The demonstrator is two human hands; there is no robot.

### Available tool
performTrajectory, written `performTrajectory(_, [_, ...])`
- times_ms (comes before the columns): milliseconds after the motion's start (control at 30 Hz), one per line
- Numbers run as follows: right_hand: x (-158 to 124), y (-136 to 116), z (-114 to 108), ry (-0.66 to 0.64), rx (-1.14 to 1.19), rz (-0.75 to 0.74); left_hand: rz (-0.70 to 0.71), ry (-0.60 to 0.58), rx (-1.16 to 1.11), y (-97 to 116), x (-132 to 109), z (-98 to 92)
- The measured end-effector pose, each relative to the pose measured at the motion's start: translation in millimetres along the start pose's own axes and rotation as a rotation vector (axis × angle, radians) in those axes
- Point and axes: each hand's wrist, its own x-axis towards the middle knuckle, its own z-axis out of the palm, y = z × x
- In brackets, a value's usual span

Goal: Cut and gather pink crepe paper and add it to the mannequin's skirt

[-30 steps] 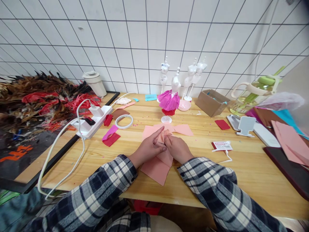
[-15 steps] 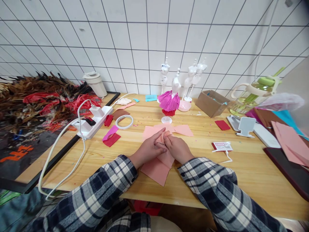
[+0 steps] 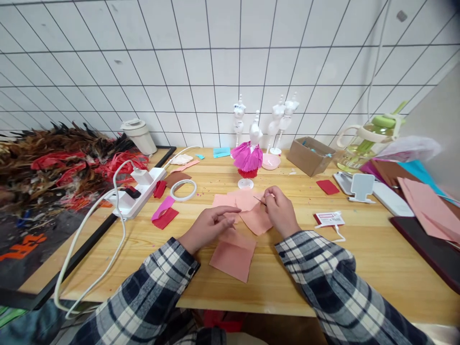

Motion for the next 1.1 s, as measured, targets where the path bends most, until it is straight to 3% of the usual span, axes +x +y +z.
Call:
performTrajectory(67, [1.0,1.5,-2.4,0.076,0.053,0.025,-0.047,-0.106,0.147,-3.9,2.9,0.1])
performTrajectory(133, [1.9,1.1,-5.7,0.090,0.061,0.006,0.013,-0.191,0.307,-3.9,4.9,2.0])
performTrajectory(233, [4.4,0.0,-13.2,-0.073,-0.050,-0.077,0.169,-0.237,0.551,3.3,2.4,7.6])
performTrajectory(333, [7.3,2.8,-19.2,-0.272,-0.290,-0.083,0.184,-0.291,0.666,11.3,-3.2,12.1])
performTrajectory(400, [7.6,6.0,-18.5,-0.324,-0.440,-0.052,0.186,-0.280,0.667,15.0,-3.4,7.4])
performTrajectory(467, [5.6,7.6,-13.4,-0.346,-0.511,-0.063,0.197,-0.157,0.632,18.7,2.0,-9.2])
performTrajectory(533, [1.2,5.8,-5.2,-0.367,-0.482,-0.141,0.141,0.117,0.618,22.5,11.8,-38.5])
performTrajectory(667, [-8.4,-2.7,8.9,-0.365,-0.397,-0.244,-0.058,0.734,0.877,17.8,27.2,-103.4])
performTrajectory(733, [-10.5,-4.9,11.7,-0.296,-0.454,-0.176,-0.094,0.844,1.008,5.2,27.5,-119.2])
performTrajectory(833, [-11.4,-5.9,15.2,-0.213,-0.554,-0.070,-0.064,0.848,1.091,-16.7,22.6,-116.6])
performTrajectory(933, [-13.9,-10.7,25.9,-0.217,-0.578,-0.107,0.018,0.865,1.069,-27.6,16.3,-100.4])
performTrajectory(967, [-15.2,-13.4,31.2,-0.229,-0.564,-0.149,0.084,0.824,1.037,-28.1,13.6,-94.4])
performTrajectory(1100, [-17.7,-20.9,49.2,-0.207,-0.416,-0.310,0.426,0.443,0.858,-21.0,-1.5,-65.2])
